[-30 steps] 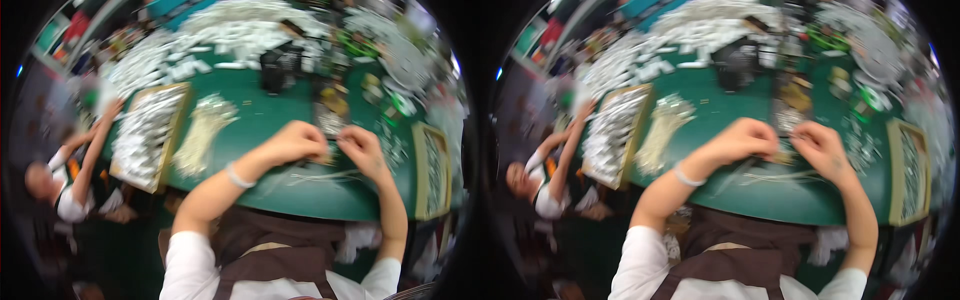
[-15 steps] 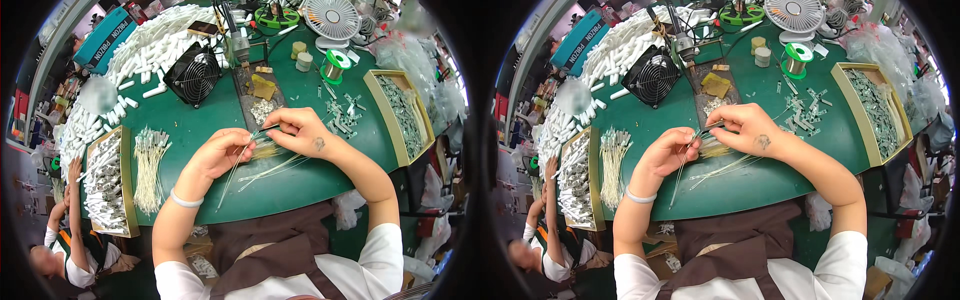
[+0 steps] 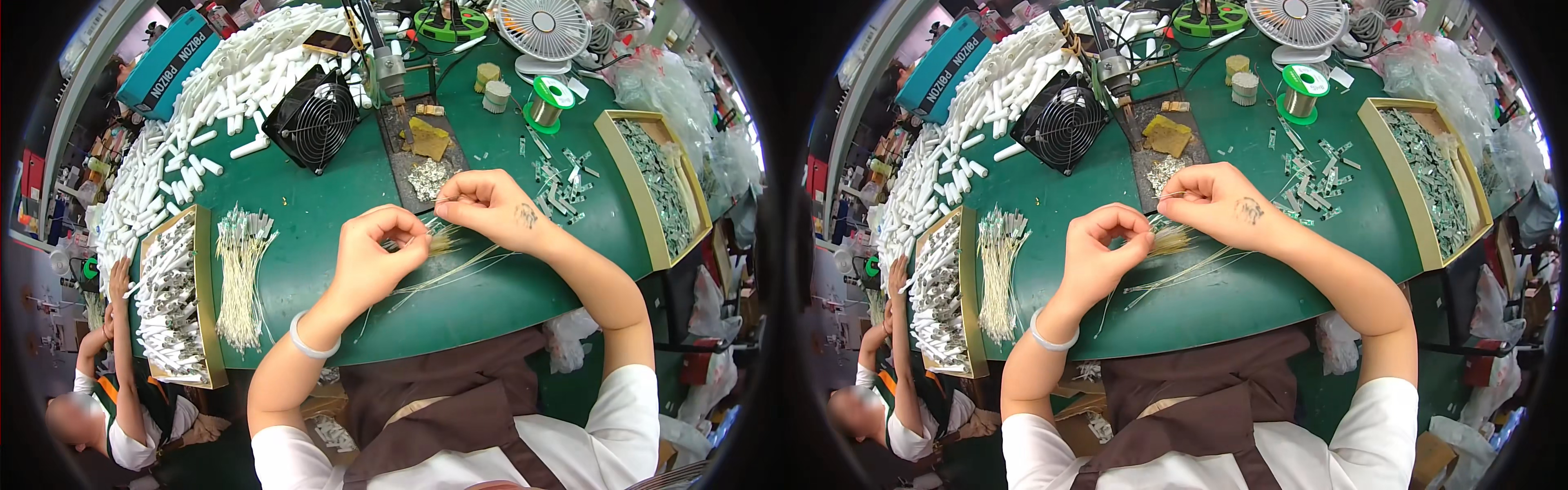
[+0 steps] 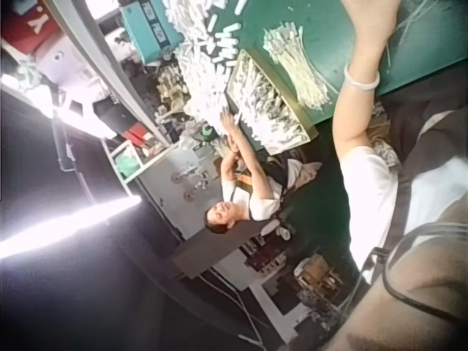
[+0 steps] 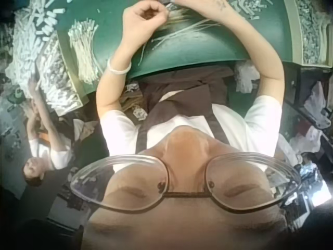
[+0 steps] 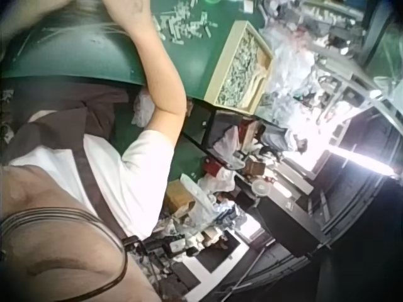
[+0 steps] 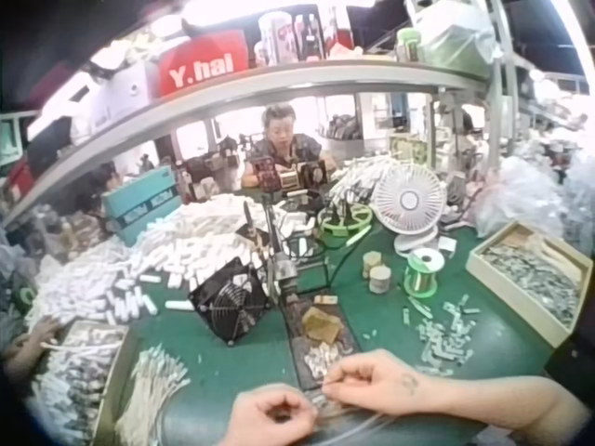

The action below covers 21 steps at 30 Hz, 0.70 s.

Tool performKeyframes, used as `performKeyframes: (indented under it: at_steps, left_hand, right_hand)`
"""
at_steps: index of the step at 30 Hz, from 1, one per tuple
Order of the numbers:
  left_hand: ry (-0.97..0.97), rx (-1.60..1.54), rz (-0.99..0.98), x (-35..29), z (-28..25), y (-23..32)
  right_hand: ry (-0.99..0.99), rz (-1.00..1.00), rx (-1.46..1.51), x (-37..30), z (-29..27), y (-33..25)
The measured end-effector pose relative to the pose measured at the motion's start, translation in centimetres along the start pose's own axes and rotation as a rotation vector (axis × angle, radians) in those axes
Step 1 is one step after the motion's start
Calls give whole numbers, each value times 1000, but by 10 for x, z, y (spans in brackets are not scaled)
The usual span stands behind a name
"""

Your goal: Manually assemble small electronic components onto wire leads at a workstation.

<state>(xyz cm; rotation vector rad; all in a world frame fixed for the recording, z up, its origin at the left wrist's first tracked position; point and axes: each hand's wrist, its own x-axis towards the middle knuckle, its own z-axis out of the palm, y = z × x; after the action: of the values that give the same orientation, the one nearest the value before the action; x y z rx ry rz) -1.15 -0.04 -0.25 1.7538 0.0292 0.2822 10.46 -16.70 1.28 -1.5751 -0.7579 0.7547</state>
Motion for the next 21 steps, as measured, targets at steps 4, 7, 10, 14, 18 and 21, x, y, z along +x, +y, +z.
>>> performKeyframes:
  at_steps: [4, 7, 10, 14, 18, 21]
  left_hand:
    - [14, 10, 17, 0, 0, -3]
    - [22, 6, 19, 0, 1, -3]
    - [21, -9, 9, 0, 1, -3]
    - [21, -136, -76, -1, 0, -3]
    - [12, -230, -135, -1, -1, -4]
    - [8, -291, -167, 0, -1, -1]
  right_hand:
    - [-5, 35, -60, 0, -2, -2]
    - [-11, 42, -65, 0, -3, -4]
    - [-15, 45, -46, 0, -3, -3]
    - [-23, 54, -44, 0, -3, -4]
    - [-23, 43, -41, 0, -3, -1]
    - [-31, 33, -21, 1, -4, 1]
